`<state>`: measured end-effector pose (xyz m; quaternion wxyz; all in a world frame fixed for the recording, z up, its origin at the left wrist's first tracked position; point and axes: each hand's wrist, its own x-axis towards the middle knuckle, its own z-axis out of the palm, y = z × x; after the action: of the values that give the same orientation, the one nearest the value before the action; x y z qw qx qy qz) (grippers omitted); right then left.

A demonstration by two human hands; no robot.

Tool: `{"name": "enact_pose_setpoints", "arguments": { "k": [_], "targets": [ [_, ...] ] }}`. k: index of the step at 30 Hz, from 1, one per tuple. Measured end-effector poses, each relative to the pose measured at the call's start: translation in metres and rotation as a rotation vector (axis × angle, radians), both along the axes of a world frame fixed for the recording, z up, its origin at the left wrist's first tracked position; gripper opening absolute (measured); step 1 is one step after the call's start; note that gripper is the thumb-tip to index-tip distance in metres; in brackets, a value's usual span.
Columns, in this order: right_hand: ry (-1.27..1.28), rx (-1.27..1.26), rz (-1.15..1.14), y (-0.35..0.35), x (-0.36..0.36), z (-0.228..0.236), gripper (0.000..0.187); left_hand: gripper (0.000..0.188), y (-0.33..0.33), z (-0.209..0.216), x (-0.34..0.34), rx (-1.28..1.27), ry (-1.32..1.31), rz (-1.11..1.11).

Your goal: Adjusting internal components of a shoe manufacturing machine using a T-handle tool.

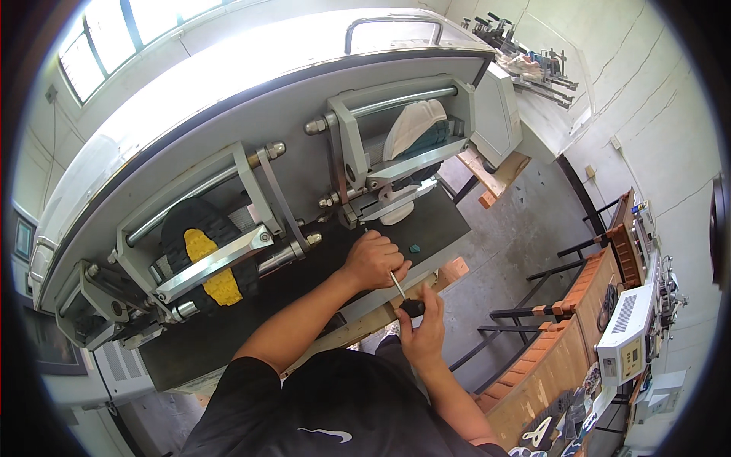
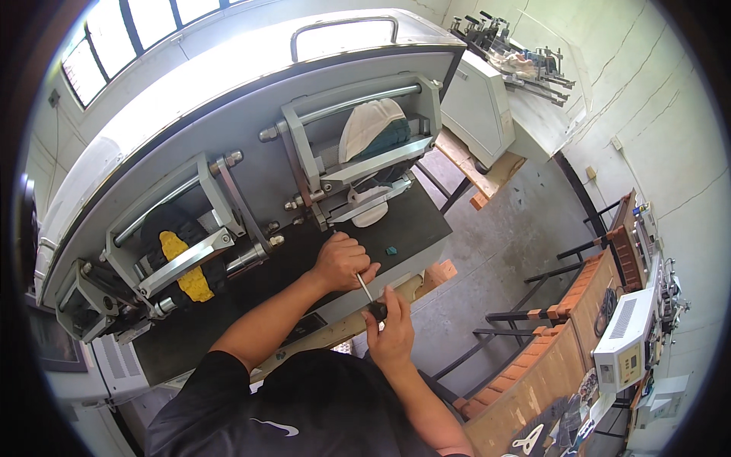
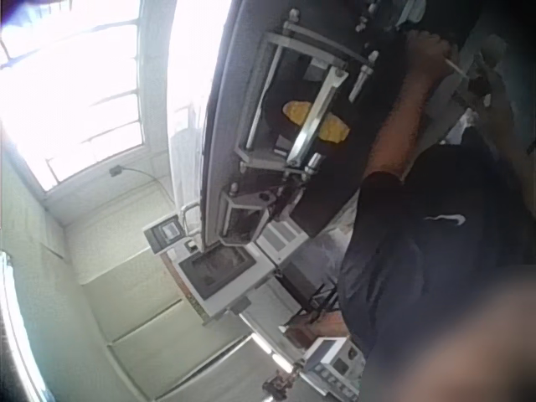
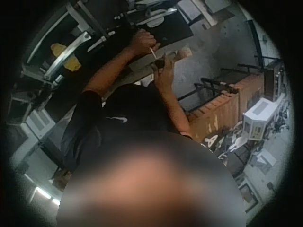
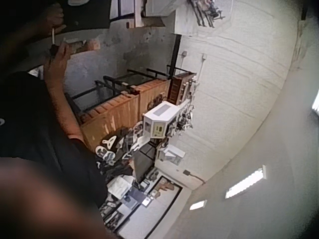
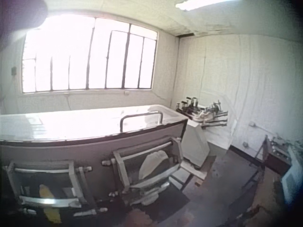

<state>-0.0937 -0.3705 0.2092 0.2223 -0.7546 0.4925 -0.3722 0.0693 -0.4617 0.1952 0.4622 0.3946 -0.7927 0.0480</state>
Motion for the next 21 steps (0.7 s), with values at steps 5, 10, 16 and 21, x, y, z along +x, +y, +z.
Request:
{"name": "enact_pose_setpoints", "arguments": {
  "k": [5,10,16,21],
  "targets": [
    [0.077,-0.461,-0.065,0.018,-0.003,-0.023,0.044,0.032,0.002,0.001,0.0,0.032,0.003,-0.002],
    [0.474,-0.645,0.041,0.009,-0.024,-0.041,0.04,0.03,0.003,0.002,0.0,0.059,-0.023,-0.002],
    [0.48,-0.765,0.009,-0.02,-0.034,-0.036,0.039,0.032,0.001,0.005,0.0,0.084,-0.02,-0.006],
    [0.176,-0.142,0.01,-0.024,-0.026,-0.011,0.04,0.026,0.001,0.007,0.006,0.169,-0.145,-0.037]
  ]
}}
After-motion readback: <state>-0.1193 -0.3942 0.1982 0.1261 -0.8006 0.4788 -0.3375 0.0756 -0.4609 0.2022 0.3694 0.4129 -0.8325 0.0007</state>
